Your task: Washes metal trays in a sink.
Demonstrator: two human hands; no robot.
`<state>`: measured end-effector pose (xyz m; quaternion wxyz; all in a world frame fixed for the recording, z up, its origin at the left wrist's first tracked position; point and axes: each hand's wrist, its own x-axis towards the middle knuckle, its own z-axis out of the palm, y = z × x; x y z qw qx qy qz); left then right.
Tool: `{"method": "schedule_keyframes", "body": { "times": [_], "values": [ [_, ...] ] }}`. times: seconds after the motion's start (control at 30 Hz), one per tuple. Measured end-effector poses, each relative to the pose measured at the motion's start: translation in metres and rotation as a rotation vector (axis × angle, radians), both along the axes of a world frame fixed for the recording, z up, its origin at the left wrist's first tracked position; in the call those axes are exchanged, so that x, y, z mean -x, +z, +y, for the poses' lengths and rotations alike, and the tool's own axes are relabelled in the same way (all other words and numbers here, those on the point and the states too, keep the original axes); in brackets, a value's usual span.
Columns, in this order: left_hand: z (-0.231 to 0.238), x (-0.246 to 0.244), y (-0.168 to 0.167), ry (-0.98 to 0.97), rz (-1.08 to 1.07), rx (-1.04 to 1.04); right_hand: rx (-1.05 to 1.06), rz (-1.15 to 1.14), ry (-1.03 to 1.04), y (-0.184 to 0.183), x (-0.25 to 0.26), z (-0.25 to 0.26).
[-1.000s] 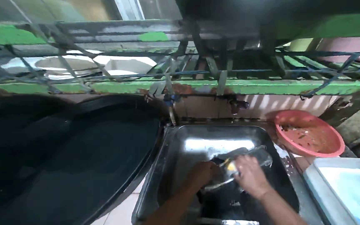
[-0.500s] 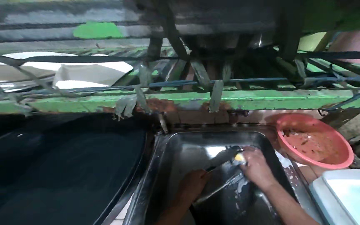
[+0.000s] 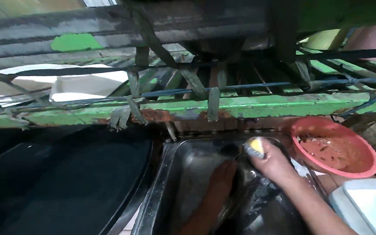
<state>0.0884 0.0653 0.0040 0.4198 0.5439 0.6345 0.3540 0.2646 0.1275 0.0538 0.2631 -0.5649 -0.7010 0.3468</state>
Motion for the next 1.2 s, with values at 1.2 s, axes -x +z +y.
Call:
{"method": "schedule_keyframes", "body": {
  "times": [1.2],
  "values": [
    [-0.021, 0.043, 0.008, 0.021, 0.049, 0.117, 0.028, -0.069, 0.153, -0.008, 0.042, -0.023]
  ]
}}
